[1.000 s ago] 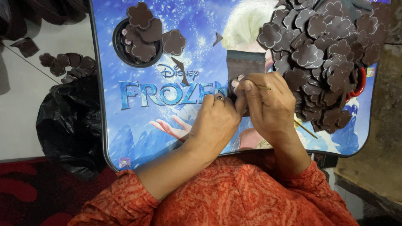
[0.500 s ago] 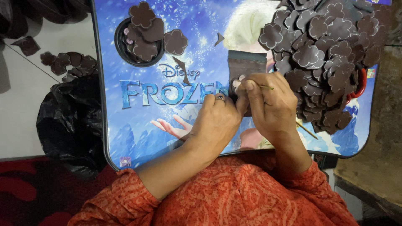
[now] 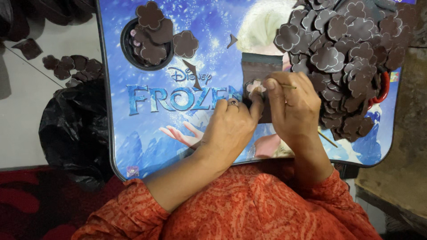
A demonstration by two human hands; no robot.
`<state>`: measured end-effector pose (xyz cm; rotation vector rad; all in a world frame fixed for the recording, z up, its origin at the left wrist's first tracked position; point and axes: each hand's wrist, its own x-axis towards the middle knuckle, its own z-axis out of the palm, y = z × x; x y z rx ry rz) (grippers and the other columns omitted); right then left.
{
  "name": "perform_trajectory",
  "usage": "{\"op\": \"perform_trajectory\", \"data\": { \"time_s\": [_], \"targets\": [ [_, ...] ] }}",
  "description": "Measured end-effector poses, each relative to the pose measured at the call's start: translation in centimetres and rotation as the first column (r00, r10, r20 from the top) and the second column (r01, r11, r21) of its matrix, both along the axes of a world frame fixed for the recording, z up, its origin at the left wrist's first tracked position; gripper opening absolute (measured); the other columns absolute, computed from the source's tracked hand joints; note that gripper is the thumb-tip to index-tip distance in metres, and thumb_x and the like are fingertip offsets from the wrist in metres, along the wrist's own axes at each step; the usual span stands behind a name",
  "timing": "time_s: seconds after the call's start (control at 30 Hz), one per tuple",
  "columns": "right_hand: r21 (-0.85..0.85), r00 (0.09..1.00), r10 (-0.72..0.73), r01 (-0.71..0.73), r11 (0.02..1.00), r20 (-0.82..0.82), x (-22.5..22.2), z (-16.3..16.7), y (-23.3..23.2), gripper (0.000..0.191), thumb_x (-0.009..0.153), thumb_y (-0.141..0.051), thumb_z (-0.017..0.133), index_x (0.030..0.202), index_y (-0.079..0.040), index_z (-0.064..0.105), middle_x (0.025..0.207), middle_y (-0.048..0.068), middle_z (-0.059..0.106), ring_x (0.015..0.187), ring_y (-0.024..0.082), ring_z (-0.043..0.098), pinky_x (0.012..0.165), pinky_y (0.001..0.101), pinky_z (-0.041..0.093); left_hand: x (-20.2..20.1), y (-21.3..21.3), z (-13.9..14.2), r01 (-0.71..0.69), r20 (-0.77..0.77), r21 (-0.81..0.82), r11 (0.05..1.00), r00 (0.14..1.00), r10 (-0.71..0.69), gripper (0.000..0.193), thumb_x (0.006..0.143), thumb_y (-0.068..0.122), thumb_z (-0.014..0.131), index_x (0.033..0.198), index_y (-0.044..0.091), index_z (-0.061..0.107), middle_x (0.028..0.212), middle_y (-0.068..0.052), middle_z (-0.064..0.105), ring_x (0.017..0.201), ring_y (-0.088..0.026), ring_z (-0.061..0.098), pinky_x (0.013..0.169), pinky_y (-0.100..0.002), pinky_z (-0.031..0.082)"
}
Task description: The person uses a small stick to apply a white substance along the edges of flower-shaped leather cutouts. They pick up each cutout from a pile, apply the substance, and place the finished piece into a small container. The process is repeated for multiple cutouts.
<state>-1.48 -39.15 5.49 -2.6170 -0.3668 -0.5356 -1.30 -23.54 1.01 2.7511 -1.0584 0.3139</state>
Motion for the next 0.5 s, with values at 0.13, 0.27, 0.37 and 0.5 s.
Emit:
{"op": "perform_trajectory", "data": {
  "time_s": [0.13,0.27,0.37,0.5],
  "targets": [
    [-0.014,0.999,-0.048,0.048,0.999,-0.022,0.12,0.08,-0.38,0.003,0.113,-0.001,0.065,0.11,-0.001,0.064,0.103,0.012,0.067,0.086,0.032,0.063,0.077,0.038,0.05,0.06,-0.07,-0.05,0.006,-0.011,0.008,1.0,1.0,-0.006,0.047,0.09,0.021,0.059,0.134,0.007,0.06,0.071,0.004,0.061,0.072,-0.014,0.063,0.074,-0.032,0.043],
    [-0.004,0.998,-0.048,0.048,0.999,-0.029,-0.1,0.03,-0.38,0.004,0.112,-0.001,0.065,0.109,-0.001,0.063,0.103,0.012,0.068,0.084,0.031,0.062,0.076,0.0374,0.049,0.12,-0.07,-0.07,-0.001,0.007,-0.014,1.0,1.0,0.001,0.05,0.09,0.02,0.059,0.138,0.006,0.06,0.069,0.006,0.059,0.07,-0.013,0.061,0.073,-0.031,0.042],
    [0.014,0.998,-0.052,0.052,0.999,-0.024,-0.13,-0.03,-0.34,0.004,0.113,-0.001,0.064,0.109,-0.001,0.064,0.105,0.011,0.069,0.086,0.03,0.064,0.076,0.0368,0.05,0.24,-0.1,-0.11,-0.007,0.013,-0.014,1.0,1.0,0.007,0.049,0.09,0.02,0.059,0.137,0.007,0.061,0.07,0.006,0.059,0.07,-0.013,0.061,0.073,-0.031,0.042],
    [0.012,0.999,-0.044,0.044,0.999,-0.005,-0.17,0.01,-0.39,0.004,0.113,0.0,0.065,0.109,0.0,0.064,0.106,0.011,0.069,0.086,0.03,0.063,0.077,0.0366,0.05,0.24,-0.15,-0.11,-0.01,0.019,-0.015,1.0,1.0,0.01,0.052,0.089,0.021,0.059,0.139,0.007,0.06,0.07,0.005,0.06,0.07,-0.013,0.061,0.073,-0.031,0.042]
  ]
}}
